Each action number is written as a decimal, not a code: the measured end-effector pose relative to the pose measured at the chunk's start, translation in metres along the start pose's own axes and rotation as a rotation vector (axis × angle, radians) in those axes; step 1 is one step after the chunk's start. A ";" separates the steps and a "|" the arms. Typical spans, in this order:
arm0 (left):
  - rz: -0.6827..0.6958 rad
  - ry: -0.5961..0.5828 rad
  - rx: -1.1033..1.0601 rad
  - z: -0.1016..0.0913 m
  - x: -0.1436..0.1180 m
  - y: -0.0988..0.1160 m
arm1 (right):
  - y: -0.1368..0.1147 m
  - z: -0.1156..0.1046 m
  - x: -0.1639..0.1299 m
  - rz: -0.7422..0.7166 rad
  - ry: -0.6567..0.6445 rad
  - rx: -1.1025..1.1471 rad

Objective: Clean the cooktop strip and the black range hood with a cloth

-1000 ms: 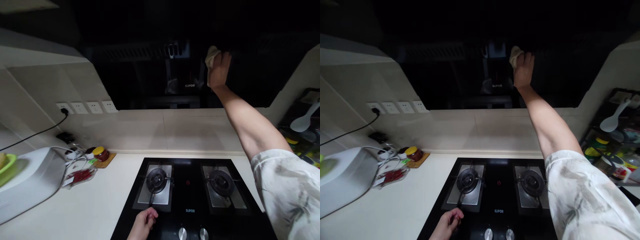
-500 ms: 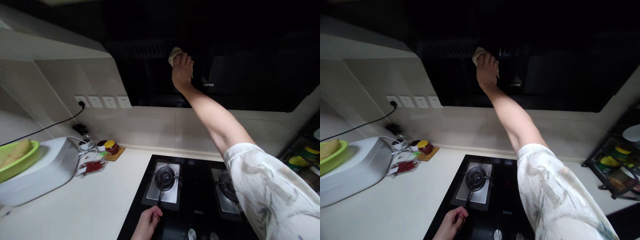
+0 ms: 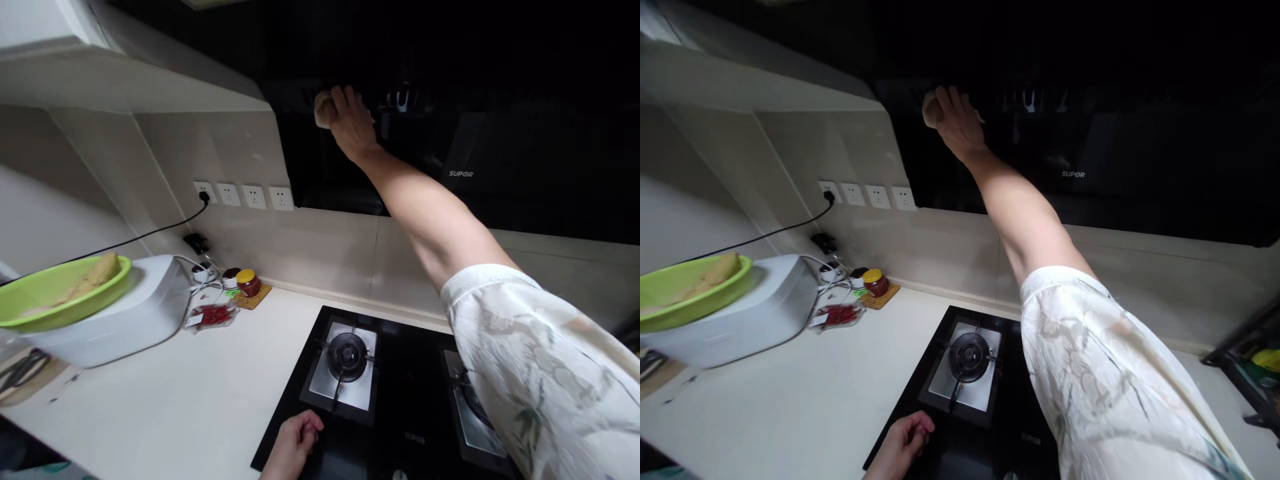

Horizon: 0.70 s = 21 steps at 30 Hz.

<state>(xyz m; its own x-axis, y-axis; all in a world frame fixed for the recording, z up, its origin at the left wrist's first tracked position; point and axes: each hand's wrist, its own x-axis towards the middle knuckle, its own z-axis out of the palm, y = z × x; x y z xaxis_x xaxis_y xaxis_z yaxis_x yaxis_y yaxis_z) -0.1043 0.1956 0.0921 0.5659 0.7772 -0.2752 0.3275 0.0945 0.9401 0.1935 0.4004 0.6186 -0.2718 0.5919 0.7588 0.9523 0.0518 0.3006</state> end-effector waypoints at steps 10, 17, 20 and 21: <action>0.027 -0.018 0.000 0.005 0.003 -0.007 | 0.054 -0.012 -0.059 0.125 0.021 -0.068; 0.039 -0.100 -0.003 0.025 0.009 0.007 | 0.130 -0.061 -0.141 0.489 0.104 -0.206; 0.057 -0.101 0.028 0.030 0.006 0.013 | 0.162 -0.089 -0.173 0.768 0.199 -0.238; 0.061 -0.096 0.037 0.030 0.005 0.014 | 0.170 -0.100 -0.179 0.873 0.237 -0.246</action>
<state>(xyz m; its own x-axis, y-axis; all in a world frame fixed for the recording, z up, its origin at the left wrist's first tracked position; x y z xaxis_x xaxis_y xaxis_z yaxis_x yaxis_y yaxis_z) -0.0743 0.1816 0.0974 0.6547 0.7178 -0.2369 0.3167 0.0241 0.9482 0.3901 0.2229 0.5923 0.4784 0.1607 0.8633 0.7841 -0.5208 -0.3376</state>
